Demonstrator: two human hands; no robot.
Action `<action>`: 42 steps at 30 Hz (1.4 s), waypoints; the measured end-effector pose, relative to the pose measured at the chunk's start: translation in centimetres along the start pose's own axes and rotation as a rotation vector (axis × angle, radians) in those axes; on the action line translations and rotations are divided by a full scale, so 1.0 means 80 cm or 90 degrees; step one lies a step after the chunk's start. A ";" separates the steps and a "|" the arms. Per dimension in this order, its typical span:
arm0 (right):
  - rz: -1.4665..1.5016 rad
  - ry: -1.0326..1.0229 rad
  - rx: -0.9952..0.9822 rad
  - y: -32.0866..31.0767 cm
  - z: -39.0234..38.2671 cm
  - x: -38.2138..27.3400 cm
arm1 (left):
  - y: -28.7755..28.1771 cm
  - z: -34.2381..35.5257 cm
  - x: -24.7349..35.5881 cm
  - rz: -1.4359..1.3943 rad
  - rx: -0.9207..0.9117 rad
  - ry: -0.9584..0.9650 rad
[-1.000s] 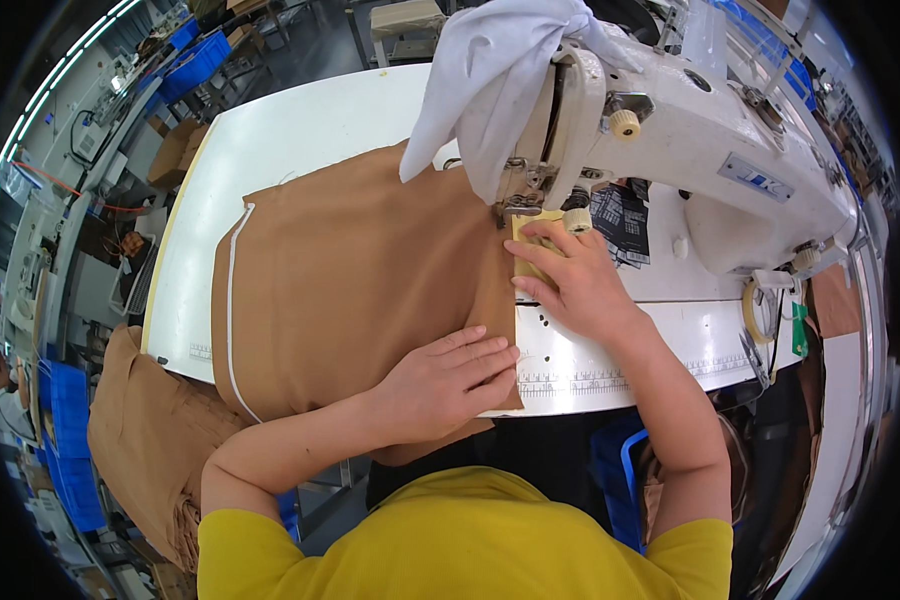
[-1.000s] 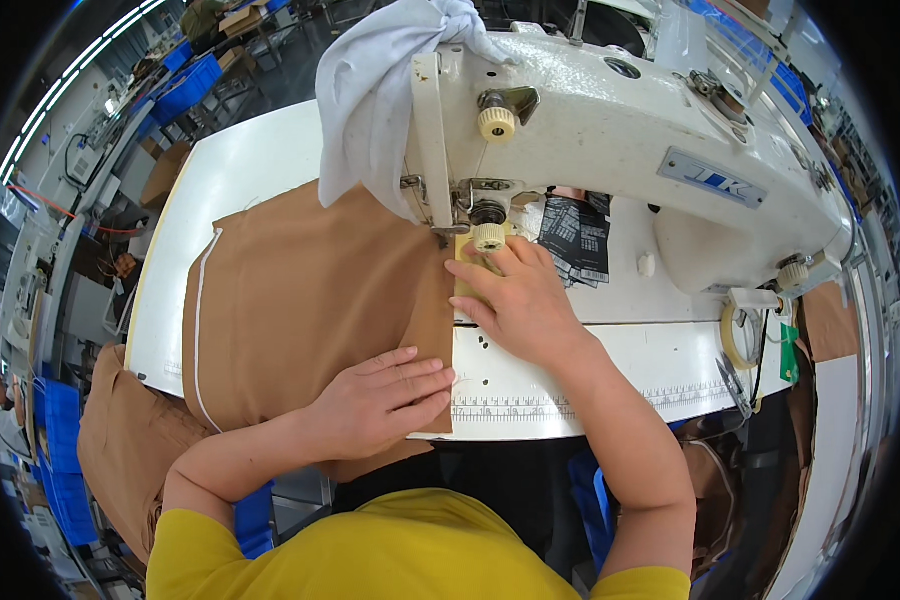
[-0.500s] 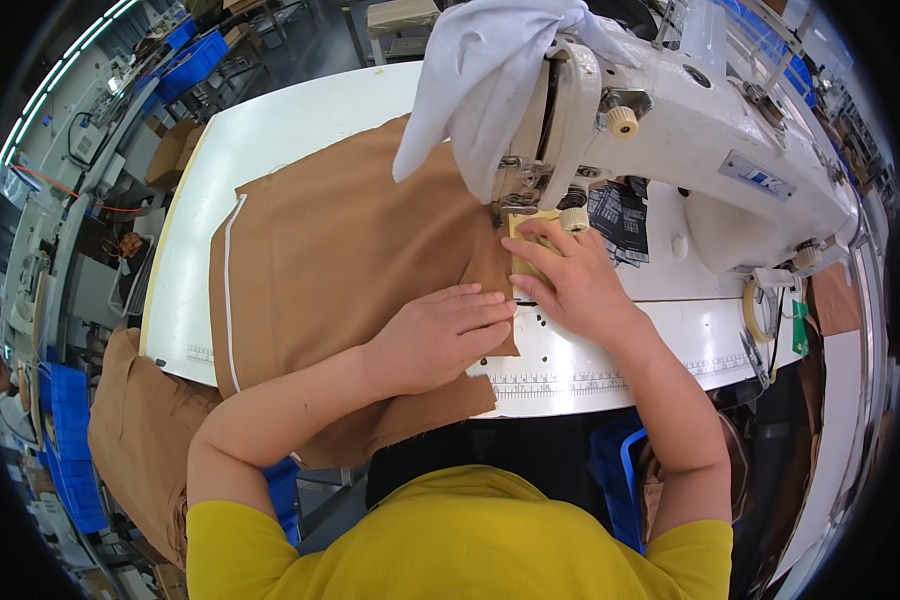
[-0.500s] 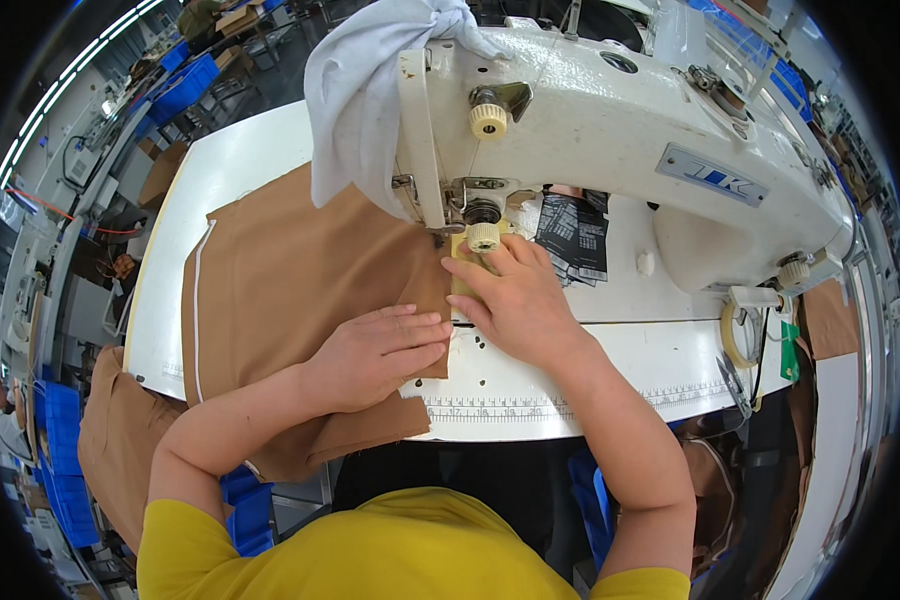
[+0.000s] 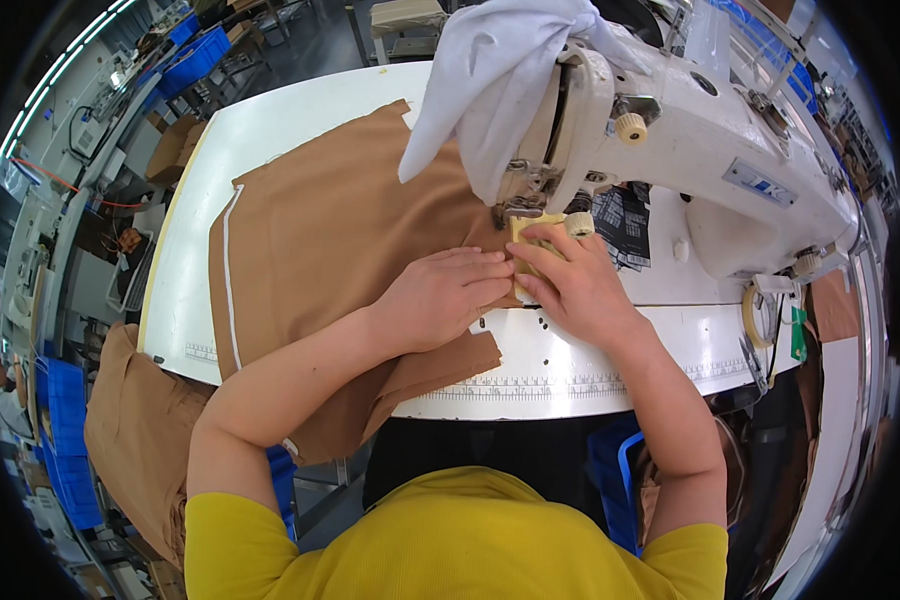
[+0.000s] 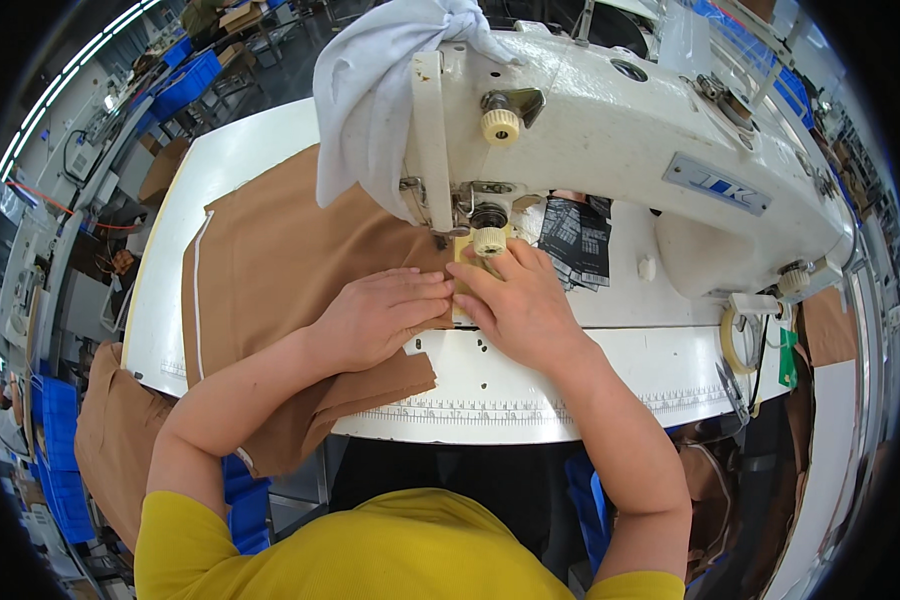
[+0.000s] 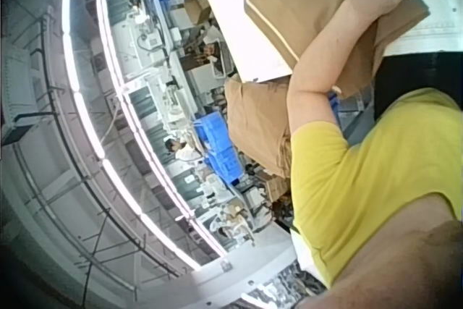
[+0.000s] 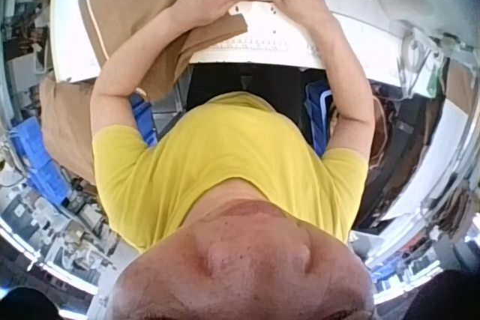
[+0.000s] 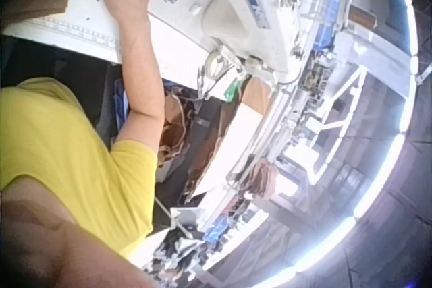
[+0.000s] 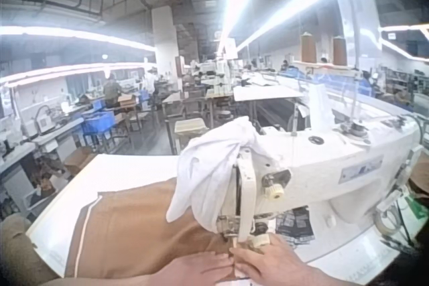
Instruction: The person sews a piece of brown material using an industrial sewing machine.
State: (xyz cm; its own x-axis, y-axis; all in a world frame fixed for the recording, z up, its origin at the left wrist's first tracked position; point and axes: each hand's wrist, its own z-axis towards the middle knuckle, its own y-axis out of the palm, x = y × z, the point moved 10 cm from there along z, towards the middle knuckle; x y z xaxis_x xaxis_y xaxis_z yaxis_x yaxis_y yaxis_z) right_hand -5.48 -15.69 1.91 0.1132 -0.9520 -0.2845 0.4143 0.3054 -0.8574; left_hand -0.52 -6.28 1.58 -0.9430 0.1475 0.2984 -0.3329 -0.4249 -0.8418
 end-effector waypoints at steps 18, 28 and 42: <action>0.055 -0.039 0.016 -0.009 -0.006 -0.005 | 0.008 -0.001 -0.005 0.004 -0.036 -0.020; 0.037 -0.018 0.030 -0.010 -0.002 -0.004 | 0.004 0.001 -0.029 -0.033 -0.038 -0.045; 0.094 -0.032 0.093 -0.018 -0.001 0.003 | -0.003 0.011 -0.045 -0.024 -0.013 -0.036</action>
State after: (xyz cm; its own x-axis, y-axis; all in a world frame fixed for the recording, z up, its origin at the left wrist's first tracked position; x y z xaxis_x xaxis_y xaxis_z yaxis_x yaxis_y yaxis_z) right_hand -6.14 -16.36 3.04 0.2252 -0.8984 -0.3771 0.5158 0.4383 -0.7361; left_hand 2.98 -7.49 1.07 -0.9285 0.1119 0.3542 -0.3683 -0.4016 -0.8385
